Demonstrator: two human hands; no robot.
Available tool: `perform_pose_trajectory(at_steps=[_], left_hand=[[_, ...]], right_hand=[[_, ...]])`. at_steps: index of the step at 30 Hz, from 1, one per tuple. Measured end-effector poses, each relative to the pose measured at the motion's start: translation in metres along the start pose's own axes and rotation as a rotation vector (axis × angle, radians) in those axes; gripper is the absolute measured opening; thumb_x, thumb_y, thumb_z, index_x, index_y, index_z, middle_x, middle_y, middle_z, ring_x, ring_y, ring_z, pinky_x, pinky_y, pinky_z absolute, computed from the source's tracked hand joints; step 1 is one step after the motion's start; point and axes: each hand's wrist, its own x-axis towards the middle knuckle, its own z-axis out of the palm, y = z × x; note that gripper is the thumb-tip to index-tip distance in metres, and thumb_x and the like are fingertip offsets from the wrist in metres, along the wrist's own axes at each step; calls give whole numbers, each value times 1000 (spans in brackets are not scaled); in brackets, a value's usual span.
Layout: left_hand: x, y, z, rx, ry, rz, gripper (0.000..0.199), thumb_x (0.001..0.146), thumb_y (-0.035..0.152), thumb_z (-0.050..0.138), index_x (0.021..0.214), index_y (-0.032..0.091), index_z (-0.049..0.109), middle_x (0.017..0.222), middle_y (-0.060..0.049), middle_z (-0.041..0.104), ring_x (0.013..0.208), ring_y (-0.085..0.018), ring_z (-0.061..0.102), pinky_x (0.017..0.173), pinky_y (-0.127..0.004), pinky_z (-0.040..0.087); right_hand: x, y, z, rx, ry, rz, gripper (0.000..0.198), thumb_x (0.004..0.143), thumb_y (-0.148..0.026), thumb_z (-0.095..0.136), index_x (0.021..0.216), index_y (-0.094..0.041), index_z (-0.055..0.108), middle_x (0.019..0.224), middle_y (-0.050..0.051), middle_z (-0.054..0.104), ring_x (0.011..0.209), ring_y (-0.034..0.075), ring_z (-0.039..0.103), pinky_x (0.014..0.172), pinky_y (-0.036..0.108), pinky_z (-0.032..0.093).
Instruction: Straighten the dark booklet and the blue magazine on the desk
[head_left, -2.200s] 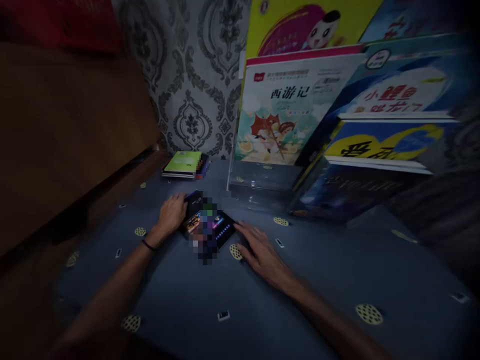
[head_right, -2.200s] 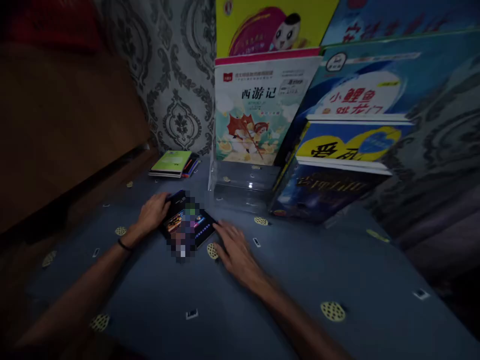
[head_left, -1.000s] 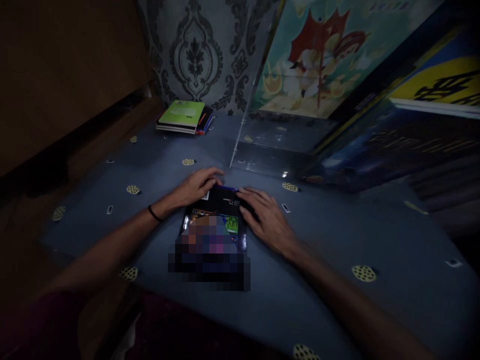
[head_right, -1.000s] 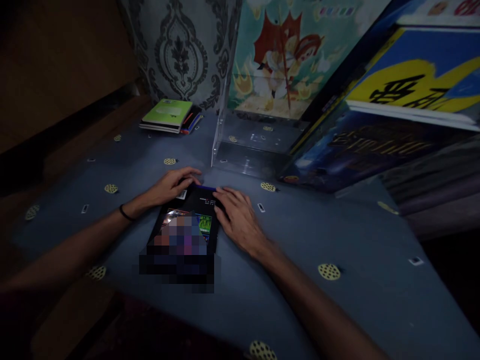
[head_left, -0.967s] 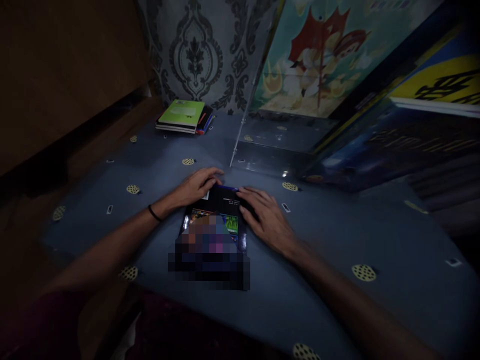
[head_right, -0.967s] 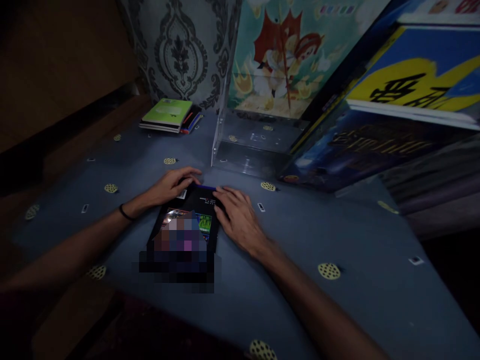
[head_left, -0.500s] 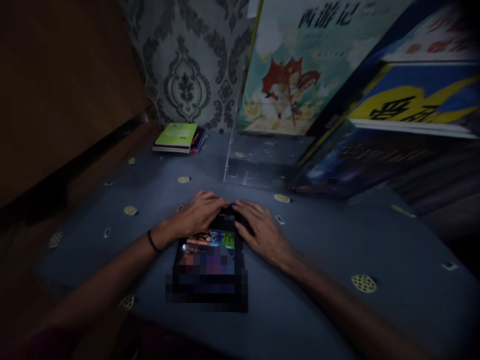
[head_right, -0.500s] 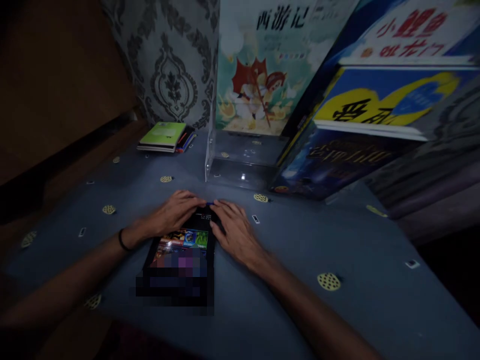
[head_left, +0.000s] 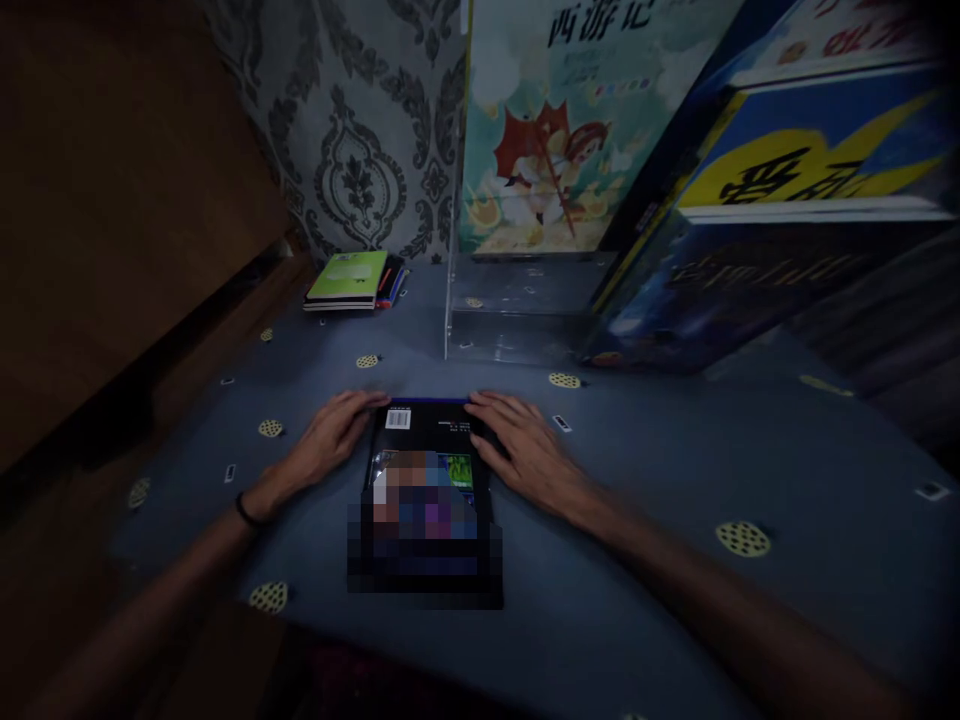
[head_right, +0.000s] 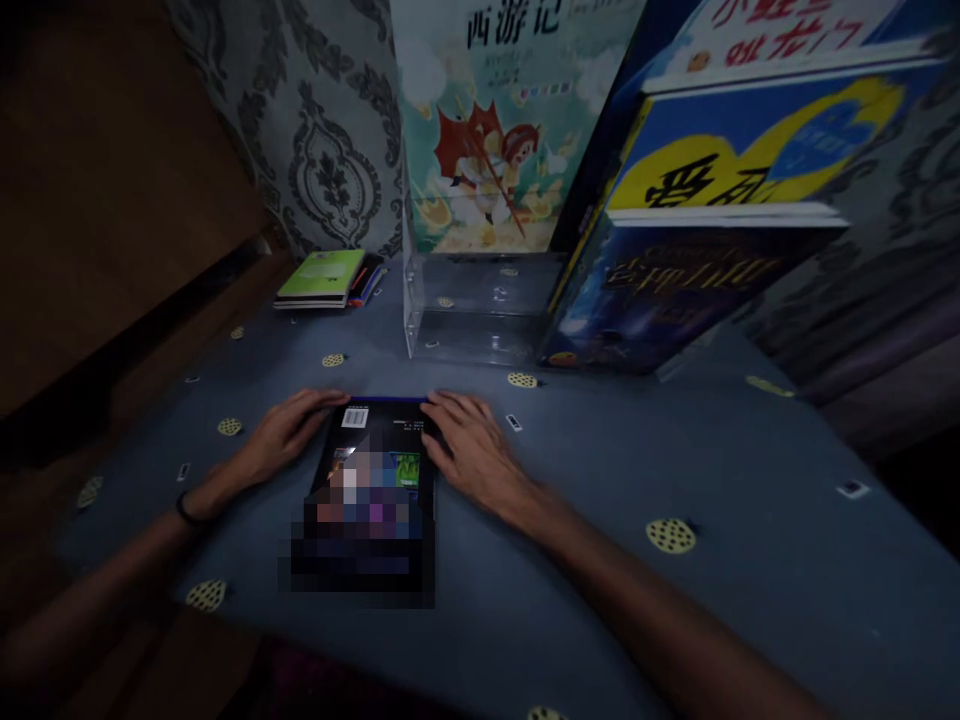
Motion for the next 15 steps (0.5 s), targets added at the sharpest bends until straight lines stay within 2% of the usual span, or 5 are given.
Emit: perform_pose_trajectory(at_steps=[5,8,11,13,15], left_hand=[[-7,3,-2,-11,2,-47,34,104,30,42,134,24,55,129,-8,67,118,-23,62,104,-45,51],[-6,3,0,-17,-10,-53,34,104,30,42,135,24,54,129,-6,68,118,-23,62,105,-45,50],[-4,1,1,-5,14,-40,33,104,28,41,134,24,53,129,-6,69,118,-23,63,105,-48,49],[-3,0,1,4,22,-28,32,104,27,41,133,23,55,127,-7,70,116,-23,63,104,-48,50],[-2,0,0,6,16,-20,31,103,26,43,131,21,56,126,-7,71,115,-23,64,102,-46,51]], right_hand=[[-16,-8,1,-10,-40,21,50,102,-48,42,142,-20,52,158,17,44,145,34,42,113,61,41],[-36,-25,-3,23,-132,-54,71,96,-64,49,153,-23,39,167,18,25,152,37,28,118,64,33],[-56,-42,-10,73,-225,-158,101,82,-75,60,162,-30,18,170,16,10,154,42,14,118,69,29],[-64,-47,-14,99,-267,-191,113,76,-74,69,163,-32,9,171,15,4,154,43,10,118,69,28],[-69,-49,-16,105,-286,-196,115,75,-67,75,163,-33,9,171,14,4,154,43,9,119,69,27]])
